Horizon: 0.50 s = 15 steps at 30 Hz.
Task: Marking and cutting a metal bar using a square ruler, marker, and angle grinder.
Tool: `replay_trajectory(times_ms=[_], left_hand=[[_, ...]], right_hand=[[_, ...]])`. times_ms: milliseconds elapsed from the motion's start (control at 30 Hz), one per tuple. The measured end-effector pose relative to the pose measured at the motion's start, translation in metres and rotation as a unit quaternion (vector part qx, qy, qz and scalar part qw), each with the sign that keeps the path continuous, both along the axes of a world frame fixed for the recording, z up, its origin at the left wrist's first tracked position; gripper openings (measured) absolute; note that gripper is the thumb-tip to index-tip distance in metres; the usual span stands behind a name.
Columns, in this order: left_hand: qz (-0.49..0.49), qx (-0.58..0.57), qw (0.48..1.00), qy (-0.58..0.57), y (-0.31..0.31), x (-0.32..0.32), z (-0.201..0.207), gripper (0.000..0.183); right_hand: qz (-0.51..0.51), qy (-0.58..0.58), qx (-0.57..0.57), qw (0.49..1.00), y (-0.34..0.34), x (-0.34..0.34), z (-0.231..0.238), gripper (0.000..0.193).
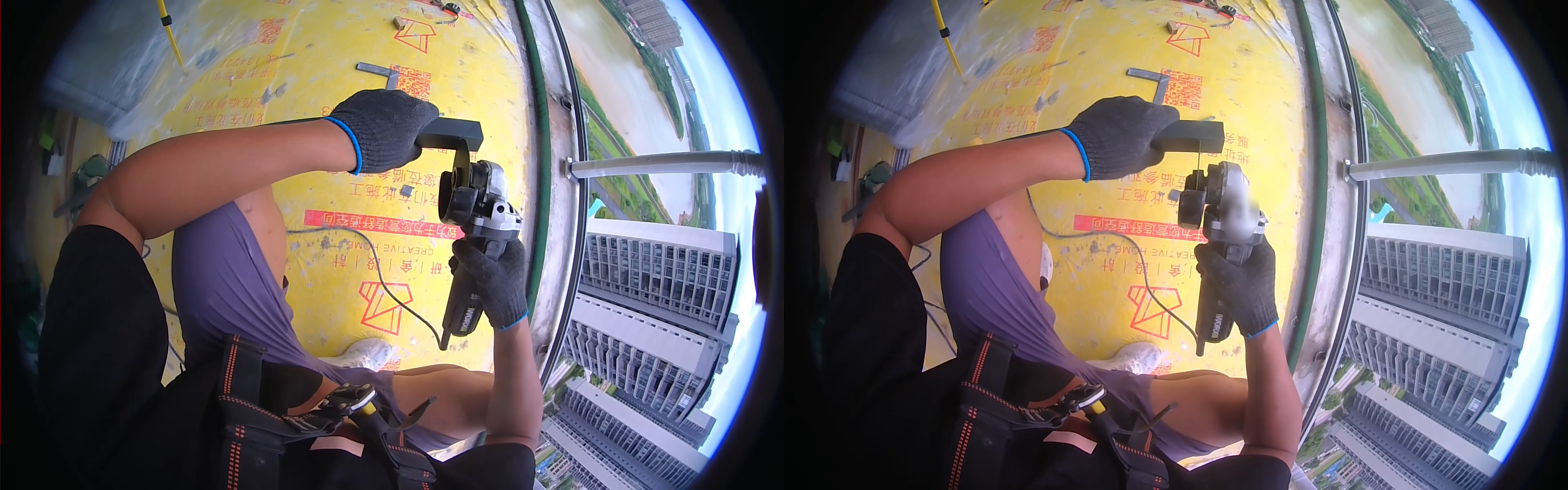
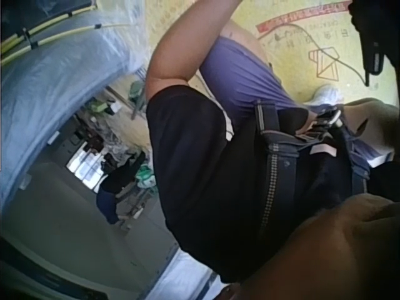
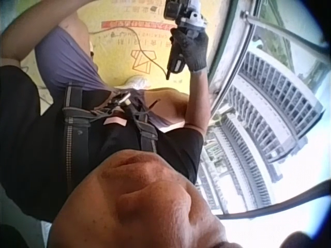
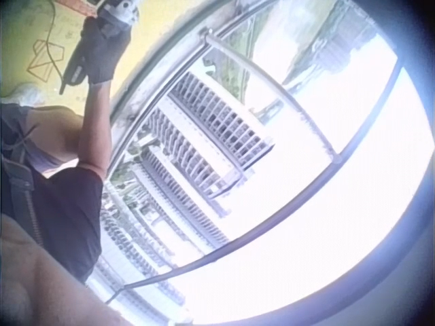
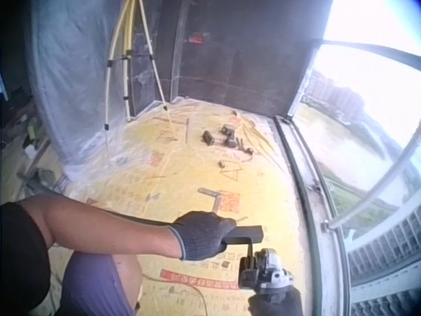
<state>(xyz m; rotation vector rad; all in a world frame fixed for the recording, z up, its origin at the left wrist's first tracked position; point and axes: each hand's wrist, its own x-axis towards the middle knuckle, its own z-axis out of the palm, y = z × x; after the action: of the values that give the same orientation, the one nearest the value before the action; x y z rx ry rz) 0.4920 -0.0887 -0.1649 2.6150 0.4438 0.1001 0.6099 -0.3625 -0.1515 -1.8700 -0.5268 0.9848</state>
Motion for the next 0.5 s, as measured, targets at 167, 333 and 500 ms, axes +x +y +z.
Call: replay_trajectory(times_ms=[167,333,500], left_hand=[[0.004,0.009,1.000,-0.003,-0.0004,0.0002,-0.0003,0.027],[0.003,0.013,1.000,-0.014,-0.0011,-0.0007,0.0013,0.029],[0.015,0.007,1.000,-0.002,-0.0003,0.0026,-0.0015,0.037]], right_hand=[[0.006,0.005,-0.005,1.000,0.0012,0.0026,-0.0022,0.025],[0.018,-0.022,-0.004,1.000,0.0026,0.0024,-0.0021,0.024],[0.021,-0.019,0.005,1.000,0.0028,0.0035,-0.0004,0.026]])
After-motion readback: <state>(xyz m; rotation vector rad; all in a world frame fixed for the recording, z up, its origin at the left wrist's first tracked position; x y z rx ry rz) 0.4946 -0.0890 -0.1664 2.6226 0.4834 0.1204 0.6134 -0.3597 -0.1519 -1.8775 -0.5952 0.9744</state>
